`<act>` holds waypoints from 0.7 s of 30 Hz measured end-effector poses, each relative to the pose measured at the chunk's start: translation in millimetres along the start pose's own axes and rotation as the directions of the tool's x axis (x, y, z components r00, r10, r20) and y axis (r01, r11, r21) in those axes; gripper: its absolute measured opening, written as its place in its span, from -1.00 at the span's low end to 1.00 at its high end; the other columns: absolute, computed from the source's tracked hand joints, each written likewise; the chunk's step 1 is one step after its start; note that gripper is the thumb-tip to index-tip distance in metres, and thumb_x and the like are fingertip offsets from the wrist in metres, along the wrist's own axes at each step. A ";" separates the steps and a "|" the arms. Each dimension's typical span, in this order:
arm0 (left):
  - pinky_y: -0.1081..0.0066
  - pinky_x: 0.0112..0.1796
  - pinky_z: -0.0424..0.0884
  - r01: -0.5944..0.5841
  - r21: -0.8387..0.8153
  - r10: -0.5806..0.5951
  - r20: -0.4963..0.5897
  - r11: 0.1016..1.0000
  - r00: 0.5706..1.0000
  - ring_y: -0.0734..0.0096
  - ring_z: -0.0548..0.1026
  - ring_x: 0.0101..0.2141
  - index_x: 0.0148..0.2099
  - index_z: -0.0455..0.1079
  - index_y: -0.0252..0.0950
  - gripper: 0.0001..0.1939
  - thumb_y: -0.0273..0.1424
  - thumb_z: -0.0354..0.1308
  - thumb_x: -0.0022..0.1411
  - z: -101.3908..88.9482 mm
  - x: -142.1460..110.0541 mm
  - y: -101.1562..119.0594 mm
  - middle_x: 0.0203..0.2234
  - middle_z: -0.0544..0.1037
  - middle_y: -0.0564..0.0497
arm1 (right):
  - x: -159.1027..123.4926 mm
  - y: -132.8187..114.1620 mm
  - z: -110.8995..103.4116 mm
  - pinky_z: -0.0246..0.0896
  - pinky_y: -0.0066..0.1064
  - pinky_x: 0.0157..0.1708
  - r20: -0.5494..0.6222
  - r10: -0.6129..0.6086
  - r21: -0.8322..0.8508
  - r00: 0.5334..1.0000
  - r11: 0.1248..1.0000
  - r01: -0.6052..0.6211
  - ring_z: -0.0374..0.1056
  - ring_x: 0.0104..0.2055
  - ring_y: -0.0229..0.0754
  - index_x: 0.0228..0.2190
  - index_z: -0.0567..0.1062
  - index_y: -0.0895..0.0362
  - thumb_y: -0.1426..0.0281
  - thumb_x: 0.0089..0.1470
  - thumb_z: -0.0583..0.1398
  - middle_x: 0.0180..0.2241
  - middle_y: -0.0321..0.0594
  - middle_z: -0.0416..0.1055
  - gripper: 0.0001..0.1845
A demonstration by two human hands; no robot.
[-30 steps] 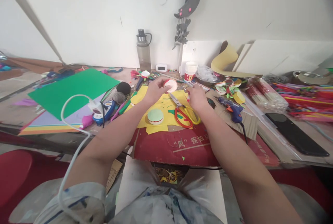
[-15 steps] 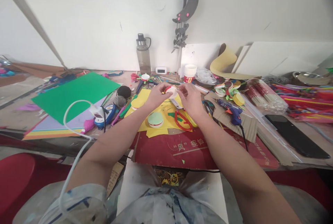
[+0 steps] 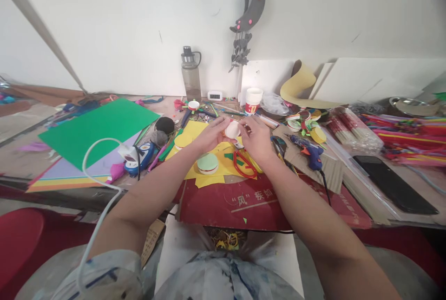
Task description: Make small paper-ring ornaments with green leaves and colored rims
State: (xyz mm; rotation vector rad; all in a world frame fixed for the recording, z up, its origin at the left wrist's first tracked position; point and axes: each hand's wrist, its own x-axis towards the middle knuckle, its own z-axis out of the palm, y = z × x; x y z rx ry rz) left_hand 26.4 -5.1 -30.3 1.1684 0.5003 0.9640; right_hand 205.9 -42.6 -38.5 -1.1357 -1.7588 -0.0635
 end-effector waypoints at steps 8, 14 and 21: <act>0.31 -0.27 0.63 0.018 -0.009 -0.019 -0.115 1.000 0.993 0.29 0.55 -0.18 -0.07 0.52 -0.27 -0.47 0.05 0.44 0.17 1.1 1.8 0.2 -0.13 0.57 -0.08 | -0.5 -11.2 -5.0 0.36 -0.23 -0.18 -0.117 0.031 0.078 0.993 0.997 -0.022 0.41 -0.18 -0.03 -0.30 0.45 0.04 0.39 0.34 0.13 -0.26 -0.13 0.49 -0.86; 0.41 -0.36 0.47 0.145 0.552 0.103 -0.393 0.821 0.914 0.26 0.45 -0.20 -0.30 0.51 -0.28 -0.66 -0.09 0.28 0.32 -23.8 8.5 7.1 -0.24 0.52 -0.08 | -1.2 -7.7 -3.8 0.36 -0.19 -0.10 -0.061 0.041 -0.033 0.997 0.999 -0.043 0.41 -0.14 -0.01 -0.28 0.47 0.05 0.41 0.38 0.08 -0.20 -0.06 0.52 -0.81; 0.15 0.05 0.35 0.171 0.926 0.360 -0.295 0.336 0.885 0.16 0.48 -0.19 -0.52 0.32 -0.24 -0.64 -0.34 0.18 0.35 -30.6 10.7 15.6 -0.45 0.54 -0.07 | -1.2 -3.4 -1.7 0.39 -0.16 -0.08 -0.022 -0.001 -0.045 1.000 0.999 0.000 0.43 -0.09 0.02 -0.29 0.49 0.05 0.41 0.39 0.06 -0.17 -0.01 0.52 -0.76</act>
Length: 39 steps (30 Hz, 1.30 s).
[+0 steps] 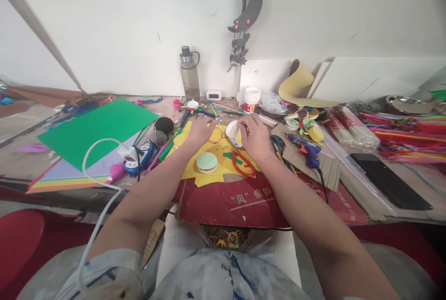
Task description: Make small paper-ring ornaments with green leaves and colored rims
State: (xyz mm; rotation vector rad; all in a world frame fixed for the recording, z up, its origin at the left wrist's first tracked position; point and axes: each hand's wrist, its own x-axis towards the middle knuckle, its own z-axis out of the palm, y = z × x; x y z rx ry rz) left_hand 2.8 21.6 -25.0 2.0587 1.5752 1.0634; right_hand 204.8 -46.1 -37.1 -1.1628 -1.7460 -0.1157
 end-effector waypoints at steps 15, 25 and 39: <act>0.58 -0.57 0.28 0.472 -0.766 0.183 0.589 0.437 0.787 0.60 0.46 -0.55 -0.21 0.49 -0.36 -0.34 -0.03 0.67 -0.16 -7.1 -23.8 32.8 -0.51 0.51 0.09 | 4.4 -4.9 -5.0 0.45 -0.15 -0.09 -0.110 -0.156 0.192 0.982 0.966 0.175 0.49 -0.09 -0.01 -0.23 0.51 0.04 0.44 0.36 0.12 -0.18 -0.06 0.56 -0.83; 0.53 -0.53 0.40 0.138 -0.891 -0.064 0.122 0.433 0.990 0.46 0.63 -0.39 -0.20 0.33 -0.25 -0.28 -0.01 0.64 -0.21 -8.4 -4.5 9.2 -0.30 0.63 0.09 | 11.4 -28.8 -36.7 0.36 -0.16 -0.14 0.651 0.412 -0.501 0.638 0.864 -0.046 0.59 -0.08 0.18 -0.10 0.60 0.20 0.18 0.35 0.25 -0.13 0.16 0.65 -0.67; 0.50 -0.51 0.21 0.068 -0.891 -0.096 0.028 0.449 0.995 0.54 0.54 -0.46 -0.13 0.22 -0.19 -0.69 -0.35 0.31 0.18 -16.0 -3.7 9.4 -0.18 0.66 0.03 | -5.3 -37.1 -25.7 0.39 -0.19 -0.14 0.606 0.453 -0.530 0.653 0.843 -0.093 0.59 -0.05 0.20 0.06 0.49 0.27 0.45 0.21 0.25 -0.10 0.25 0.61 -0.61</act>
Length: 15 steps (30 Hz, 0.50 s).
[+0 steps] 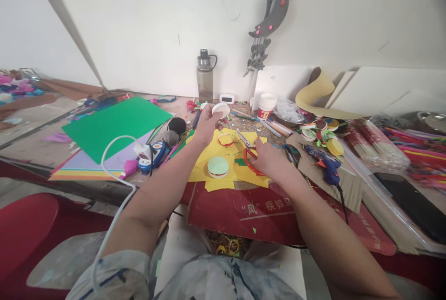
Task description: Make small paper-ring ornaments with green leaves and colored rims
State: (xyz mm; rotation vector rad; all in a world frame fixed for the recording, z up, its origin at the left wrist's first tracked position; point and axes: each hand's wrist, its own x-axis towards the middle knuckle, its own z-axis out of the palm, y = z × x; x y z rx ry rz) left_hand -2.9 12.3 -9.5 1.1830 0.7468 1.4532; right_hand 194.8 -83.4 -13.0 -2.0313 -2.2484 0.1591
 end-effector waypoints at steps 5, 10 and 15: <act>0.47 -0.46 0.29 0.042 -0.073 -0.042 -0.005 0.996 0.999 0.47 0.58 -0.42 -0.06 0.24 -0.19 -0.70 -0.38 0.26 0.21 -1.6 0.6 2.5 -0.25 0.67 0.01 | 11.9 12.0 9.6 0.42 -0.18 -0.12 -0.317 -0.010 0.383 0.948 0.913 0.137 0.53 -0.18 0.01 0.12 0.50 0.19 0.43 0.05 0.30 -0.22 -0.07 0.59 -0.44; 0.44 -0.36 0.40 0.065 -0.165 -0.059 0.047 0.984 0.997 0.40 0.64 -0.31 0.08 0.34 -0.17 -0.58 -0.42 0.29 0.18 -2.1 4.5 -2.8 -0.23 0.66 0.00 | 5.5 4.9 3.3 0.47 -0.24 -0.30 -0.383 -0.119 0.751 0.916 0.537 0.384 0.41 -0.36 -0.14 -0.03 0.56 0.06 0.22 0.09 0.31 -0.32 -0.27 0.47 -0.60; 0.46 -0.37 0.42 0.123 -0.227 -0.122 0.019 0.966 0.992 0.42 0.64 -0.30 0.09 0.40 -0.18 -0.61 -0.46 0.21 0.21 -3.1 8.7 -4.1 -0.18 0.67 -0.01 | -3.6 -7.0 3.6 0.58 -0.17 -0.15 -0.262 -0.260 0.912 0.929 0.248 0.327 0.51 -0.27 -0.11 -0.07 0.50 0.00 0.09 0.08 0.39 -0.26 -0.23 0.52 -0.56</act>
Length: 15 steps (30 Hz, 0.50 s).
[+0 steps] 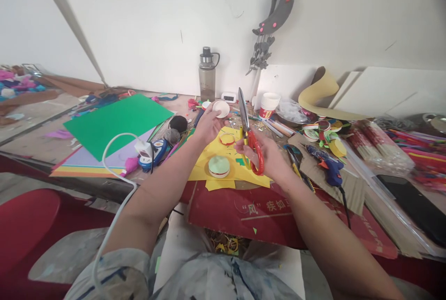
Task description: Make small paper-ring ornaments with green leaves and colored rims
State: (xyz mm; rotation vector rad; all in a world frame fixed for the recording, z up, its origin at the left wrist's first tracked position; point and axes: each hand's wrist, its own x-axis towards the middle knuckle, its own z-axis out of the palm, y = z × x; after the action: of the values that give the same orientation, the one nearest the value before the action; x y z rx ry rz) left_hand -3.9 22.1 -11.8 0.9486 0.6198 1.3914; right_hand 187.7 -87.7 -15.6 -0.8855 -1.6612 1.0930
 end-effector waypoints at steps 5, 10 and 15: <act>0.41 -0.41 0.46 0.088 -0.056 -0.089 -0.014 0.995 0.996 0.33 0.65 -0.34 0.01 0.45 -0.26 -0.66 -0.11 0.20 0.39 -1.6 5.4 0.0 -0.26 0.69 -0.08 | 1.2 4.8 4.6 0.57 -0.21 -0.23 0.016 0.020 -0.010 1.000 1.000 -0.020 0.53 -0.25 -0.11 0.12 0.40 -0.01 0.18 -0.01 0.37 -0.21 -0.22 0.53 -0.33; 0.44 -0.38 0.44 -0.017 -0.057 0.019 0.026 0.998 0.999 0.40 0.64 -0.31 0.03 0.48 -0.25 -0.63 -0.08 0.27 0.38 -5.6 6.1 -2.6 -0.17 0.71 -0.08 | -2.8 -11.6 0.5 0.40 -0.33 -0.49 -0.001 0.069 -0.028 0.998 0.997 -0.069 0.40 -0.57 -0.21 -0.23 0.39 0.03 0.09 0.19 0.20 -0.50 -0.37 0.43 -0.71; 0.39 -0.23 0.48 -0.044 -0.004 0.044 0.041 0.999 0.998 0.33 0.65 -0.19 0.03 0.52 -0.26 -0.61 -0.07 0.30 0.35 -3.6 1.9 -0.9 -0.06 0.70 -0.14 | -7.1 -23.8 -0.7 0.28 -0.38 -0.56 0.050 0.065 -0.047 0.997 0.997 -0.063 0.37 -0.62 -0.24 -0.38 0.31 0.01 0.00 0.17 0.24 -0.54 -0.37 0.43 -0.62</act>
State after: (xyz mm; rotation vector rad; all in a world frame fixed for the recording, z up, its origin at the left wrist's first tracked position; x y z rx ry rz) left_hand -6.3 24.7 -14.1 0.9911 0.5691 1.4083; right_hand 188.8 -102.1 4.6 -0.9529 -1.7157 1.1341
